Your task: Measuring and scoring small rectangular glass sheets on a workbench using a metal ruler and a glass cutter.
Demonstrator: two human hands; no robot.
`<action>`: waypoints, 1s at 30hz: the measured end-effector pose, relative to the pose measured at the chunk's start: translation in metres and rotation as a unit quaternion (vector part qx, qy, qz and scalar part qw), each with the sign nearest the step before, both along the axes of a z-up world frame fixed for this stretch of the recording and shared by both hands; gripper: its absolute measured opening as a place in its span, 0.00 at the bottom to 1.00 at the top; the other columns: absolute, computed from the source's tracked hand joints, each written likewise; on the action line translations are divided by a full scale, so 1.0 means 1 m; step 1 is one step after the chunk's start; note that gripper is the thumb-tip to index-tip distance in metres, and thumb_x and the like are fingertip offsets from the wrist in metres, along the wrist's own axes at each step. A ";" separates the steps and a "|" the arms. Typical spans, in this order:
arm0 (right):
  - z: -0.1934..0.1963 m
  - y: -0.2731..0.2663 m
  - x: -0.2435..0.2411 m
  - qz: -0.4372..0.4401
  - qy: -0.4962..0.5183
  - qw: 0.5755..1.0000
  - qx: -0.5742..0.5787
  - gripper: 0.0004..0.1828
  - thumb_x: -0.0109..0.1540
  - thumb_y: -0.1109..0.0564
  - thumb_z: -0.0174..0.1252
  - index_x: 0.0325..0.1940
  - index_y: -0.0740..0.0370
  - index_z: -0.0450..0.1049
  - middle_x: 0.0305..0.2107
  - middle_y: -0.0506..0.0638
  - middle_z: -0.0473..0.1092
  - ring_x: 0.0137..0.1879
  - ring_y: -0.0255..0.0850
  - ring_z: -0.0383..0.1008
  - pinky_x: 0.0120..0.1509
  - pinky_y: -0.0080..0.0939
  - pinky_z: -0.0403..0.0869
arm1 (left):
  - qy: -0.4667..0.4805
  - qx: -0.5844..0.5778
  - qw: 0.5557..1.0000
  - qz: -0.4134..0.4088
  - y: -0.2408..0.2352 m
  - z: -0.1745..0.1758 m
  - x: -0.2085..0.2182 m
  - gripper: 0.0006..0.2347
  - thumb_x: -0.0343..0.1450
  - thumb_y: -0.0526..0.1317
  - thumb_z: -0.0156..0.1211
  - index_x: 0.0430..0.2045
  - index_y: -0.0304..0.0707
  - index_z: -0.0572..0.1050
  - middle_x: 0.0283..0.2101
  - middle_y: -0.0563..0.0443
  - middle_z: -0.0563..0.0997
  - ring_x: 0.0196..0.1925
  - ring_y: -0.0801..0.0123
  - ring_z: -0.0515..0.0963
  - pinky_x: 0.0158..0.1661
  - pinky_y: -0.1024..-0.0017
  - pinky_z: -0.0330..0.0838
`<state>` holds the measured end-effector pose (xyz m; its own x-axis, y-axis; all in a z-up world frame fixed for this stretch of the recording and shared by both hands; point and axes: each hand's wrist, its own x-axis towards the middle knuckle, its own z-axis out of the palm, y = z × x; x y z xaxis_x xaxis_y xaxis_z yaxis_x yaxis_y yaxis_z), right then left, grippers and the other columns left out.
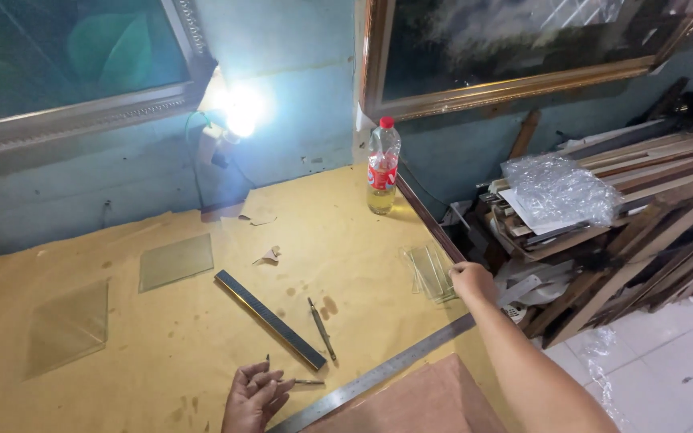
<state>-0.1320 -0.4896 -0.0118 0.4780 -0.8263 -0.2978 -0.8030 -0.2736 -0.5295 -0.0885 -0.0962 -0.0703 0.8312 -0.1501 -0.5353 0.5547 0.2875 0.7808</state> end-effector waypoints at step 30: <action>-0.027 0.361 0.081 0.360 -0.046 0.915 0.175 0.20 0.57 0.52 0.51 0.52 0.60 0.67 0.40 0.51 0.70 0.45 0.39 0.68 0.44 0.37 0.67 | -0.459 0.520 0.720 -0.013 0.188 0.001 0.014 0.23 0.53 0.25 0.42 0.42 0.41 0.68 0.49 0.50 0.70 0.55 0.56 0.61 0.60 0.63 0.49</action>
